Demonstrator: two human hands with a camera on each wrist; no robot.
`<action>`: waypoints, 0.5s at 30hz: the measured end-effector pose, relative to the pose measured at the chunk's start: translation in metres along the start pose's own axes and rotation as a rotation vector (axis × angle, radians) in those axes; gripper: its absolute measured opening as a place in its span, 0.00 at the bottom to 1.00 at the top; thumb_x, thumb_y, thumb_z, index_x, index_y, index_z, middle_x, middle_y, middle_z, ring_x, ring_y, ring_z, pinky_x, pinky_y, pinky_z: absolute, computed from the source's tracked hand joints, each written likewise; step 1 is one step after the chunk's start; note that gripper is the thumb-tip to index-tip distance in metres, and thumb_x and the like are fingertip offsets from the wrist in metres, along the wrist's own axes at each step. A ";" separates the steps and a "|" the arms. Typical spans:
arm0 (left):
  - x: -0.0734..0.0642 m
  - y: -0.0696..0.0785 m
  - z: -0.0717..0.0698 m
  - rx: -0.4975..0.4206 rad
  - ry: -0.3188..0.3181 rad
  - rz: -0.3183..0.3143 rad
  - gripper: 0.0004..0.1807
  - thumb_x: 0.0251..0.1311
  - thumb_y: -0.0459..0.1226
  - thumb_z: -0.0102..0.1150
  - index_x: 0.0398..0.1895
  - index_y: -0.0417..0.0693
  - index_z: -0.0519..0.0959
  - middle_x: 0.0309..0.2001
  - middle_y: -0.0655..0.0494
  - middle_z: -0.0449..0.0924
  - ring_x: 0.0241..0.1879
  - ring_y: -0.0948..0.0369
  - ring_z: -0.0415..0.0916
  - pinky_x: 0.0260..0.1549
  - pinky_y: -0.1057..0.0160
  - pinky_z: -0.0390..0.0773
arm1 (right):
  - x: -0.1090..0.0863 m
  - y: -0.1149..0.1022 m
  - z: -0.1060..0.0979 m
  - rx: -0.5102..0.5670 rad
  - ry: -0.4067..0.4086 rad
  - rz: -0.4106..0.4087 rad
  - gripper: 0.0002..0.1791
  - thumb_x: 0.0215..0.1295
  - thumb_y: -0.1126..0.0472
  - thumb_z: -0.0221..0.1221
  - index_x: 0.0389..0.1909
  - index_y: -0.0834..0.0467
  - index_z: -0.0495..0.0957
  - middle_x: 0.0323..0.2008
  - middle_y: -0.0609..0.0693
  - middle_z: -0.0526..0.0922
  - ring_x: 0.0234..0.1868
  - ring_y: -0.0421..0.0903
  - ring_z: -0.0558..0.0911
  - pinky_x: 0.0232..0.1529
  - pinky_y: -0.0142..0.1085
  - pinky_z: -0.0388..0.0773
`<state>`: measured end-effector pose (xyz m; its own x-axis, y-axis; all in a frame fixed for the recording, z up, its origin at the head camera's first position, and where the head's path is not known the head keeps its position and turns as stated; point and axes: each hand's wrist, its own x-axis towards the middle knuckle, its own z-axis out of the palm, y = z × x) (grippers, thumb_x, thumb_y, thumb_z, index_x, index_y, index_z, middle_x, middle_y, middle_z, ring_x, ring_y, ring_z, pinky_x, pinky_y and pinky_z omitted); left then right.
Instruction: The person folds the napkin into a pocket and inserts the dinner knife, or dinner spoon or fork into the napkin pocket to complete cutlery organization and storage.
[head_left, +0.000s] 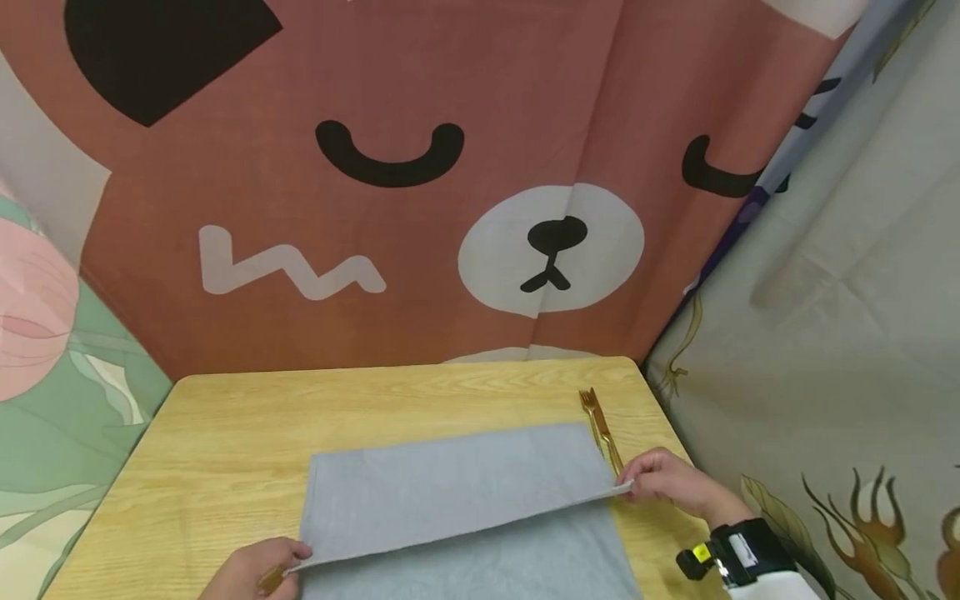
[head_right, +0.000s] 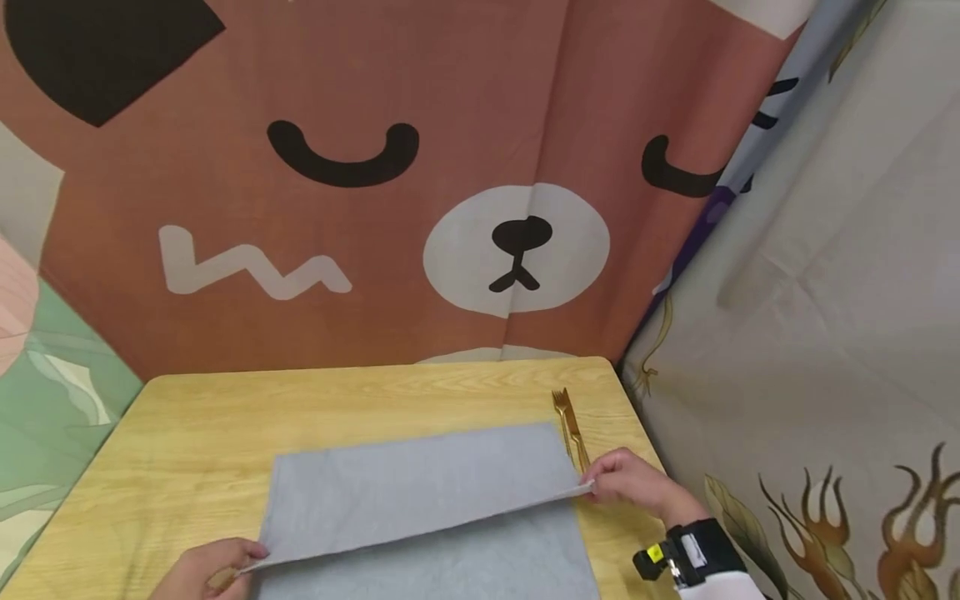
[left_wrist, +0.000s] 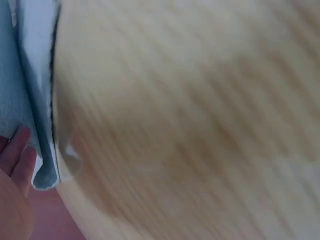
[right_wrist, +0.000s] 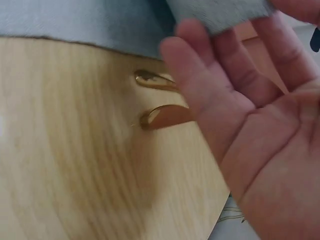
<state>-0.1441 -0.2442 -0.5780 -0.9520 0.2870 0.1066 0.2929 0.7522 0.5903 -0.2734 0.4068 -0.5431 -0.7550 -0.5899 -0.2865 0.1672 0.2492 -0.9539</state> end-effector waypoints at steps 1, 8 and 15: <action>-0.002 0.000 0.001 0.012 -0.019 0.024 0.14 0.58 0.34 0.68 0.33 0.69 0.83 0.41 0.76 0.86 0.41 0.78 0.80 0.35 0.71 0.80 | -0.001 0.001 0.001 0.008 -0.022 0.012 0.09 0.67 0.72 0.56 0.38 0.74 0.83 0.43 0.47 0.89 0.46 0.46 0.89 0.51 0.42 0.86; -0.003 -0.015 0.024 0.167 0.189 0.564 0.17 0.40 0.41 0.80 0.21 0.68 0.76 0.34 0.76 0.83 0.33 0.79 0.76 0.32 0.83 0.71 | 0.000 0.010 0.011 -0.080 -0.095 0.117 0.13 0.63 0.70 0.60 0.38 0.80 0.80 0.35 0.46 0.88 0.39 0.42 0.87 0.43 0.38 0.87; 0.004 -0.029 0.038 0.222 0.191 0.681 0.19 0.37 0.45 0.81 0.17 0.71 0.74 0.36 0.80 0.78 0.35 0.81 0.68 0.33 0.82 0.61 | 0.005 0.011 0.021 -0.187 -0.125 0.224 0.17 0.64 0.62 0.64 0.33 0.77 0.81 0.26 0.43 0.85 0.28 0.39 0.81 0.33 0.34 0.83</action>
<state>-0.1534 -0.2423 -0.6251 -0.5465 0.6399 0.5403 0.8158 0.5526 0.1706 -0.2620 0.3903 -0.5571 -0.6267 -0.5914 -0.5074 0.1924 0.5136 -0.8362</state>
